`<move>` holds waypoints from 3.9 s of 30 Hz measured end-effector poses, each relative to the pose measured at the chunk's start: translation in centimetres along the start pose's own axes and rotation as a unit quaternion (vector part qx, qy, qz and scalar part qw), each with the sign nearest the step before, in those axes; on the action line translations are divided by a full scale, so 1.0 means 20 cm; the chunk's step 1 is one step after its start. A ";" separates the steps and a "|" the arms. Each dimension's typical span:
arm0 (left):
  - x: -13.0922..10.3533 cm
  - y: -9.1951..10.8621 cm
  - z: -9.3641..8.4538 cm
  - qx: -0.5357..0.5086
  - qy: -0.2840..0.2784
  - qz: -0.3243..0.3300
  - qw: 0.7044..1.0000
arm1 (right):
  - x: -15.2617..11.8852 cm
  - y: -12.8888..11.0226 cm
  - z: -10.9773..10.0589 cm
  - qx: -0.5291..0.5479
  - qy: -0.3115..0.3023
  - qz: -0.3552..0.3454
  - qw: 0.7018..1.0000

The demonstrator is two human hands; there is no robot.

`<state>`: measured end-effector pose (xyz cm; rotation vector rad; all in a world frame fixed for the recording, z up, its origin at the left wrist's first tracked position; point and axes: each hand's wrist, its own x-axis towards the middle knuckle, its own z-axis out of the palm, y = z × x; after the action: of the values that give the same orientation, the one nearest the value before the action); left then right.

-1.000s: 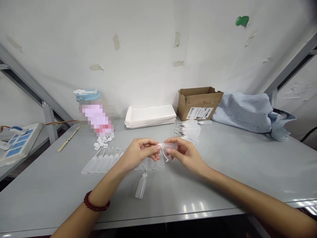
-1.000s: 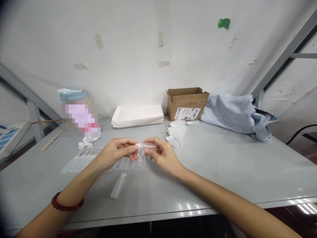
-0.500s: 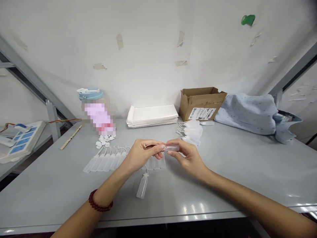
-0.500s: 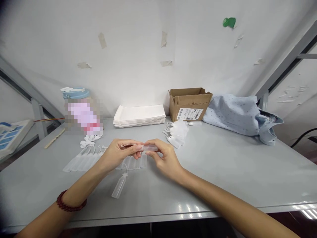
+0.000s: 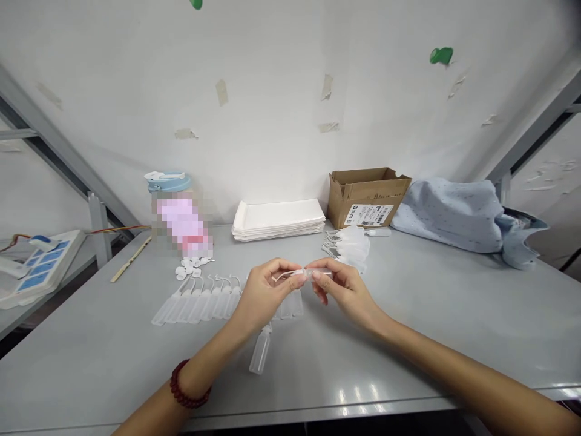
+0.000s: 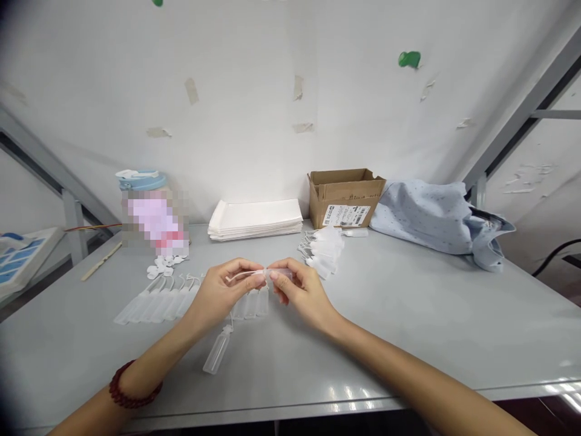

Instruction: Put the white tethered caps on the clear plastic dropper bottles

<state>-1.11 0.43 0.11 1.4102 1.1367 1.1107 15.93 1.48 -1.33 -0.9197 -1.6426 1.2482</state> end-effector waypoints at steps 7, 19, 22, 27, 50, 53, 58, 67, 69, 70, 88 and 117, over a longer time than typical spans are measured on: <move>0.01 0.02 -0.03 0.016 -0.057 -0.005 0.998 | 0.00 0.05 -0.01 -0.116 0.020 -0.135 0.984; -0.01 -0.04 -0.04 0.159 -0.063 0.064 0.983 | 0.00 0.00 -0.02 -0.086 -0.027 -0.014 0.996; -0.02 -0.06 -0.03 0.265 -0.032 0.179 0.947 | 0.01 -0.01 -0.03 -0.068 -0.042 0.041 0.996; -0.01 -0.03 -0.04 0.181 -0.055 0.095 0.977 | 0.02 0.02 -0.02 -0.062 -0.037 -0.023 0.997; -0.01 -0.09 -0.04 0.359 -0.017 0.285 0.888 | 0.02 0.03 0.00 0.070 -0.056 0.071 0.993; -0.01 -0.10 -0.05 0.401 -0.019 0.317 0.859 | 0.04 0.01 0.00 0.093 -0.078 0.106 0.987; 0.04 -0.05 -0.13 0.372 0.075 0.224 0.898 | 0.09 -0.03 -0.16 -0.194 0.062 -0.053 0.978; 0.12 -0.01 -0.54 0.544 0.269 0.023 0.794 | 0.14 0.00 -0.37 -0.652 0.017 -0.043 0.757; 0.13 -0.01 -0.61 0.606 0.253 -0.053 0.752 | 0.13 0.00 -0.34 -0.675 0.012 -0.036 0.737; 0.13 -0.01 -0.64 0.619 0.247 -0.074 0.742 | 0.13 0.00 -0.33 -0.685 0.008 -0.034 0.728; 0.07 0.01 -0.76 0.646 0.142 -0.185 0.727 | 0.07 -0.01 -0.21 -0.670 0.027 -0.048 0.740; 0.07 0.06 -0.57 0.559 0.275 -0.102 0.776 | -0.17 -0.01 0.42 -0.585 -0.122 -0.199 0.776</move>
<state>-12.01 3.36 2.69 1.7556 2.5941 0.6490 9.40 -4.46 -2.96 -0.9969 -2.6884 -0.1081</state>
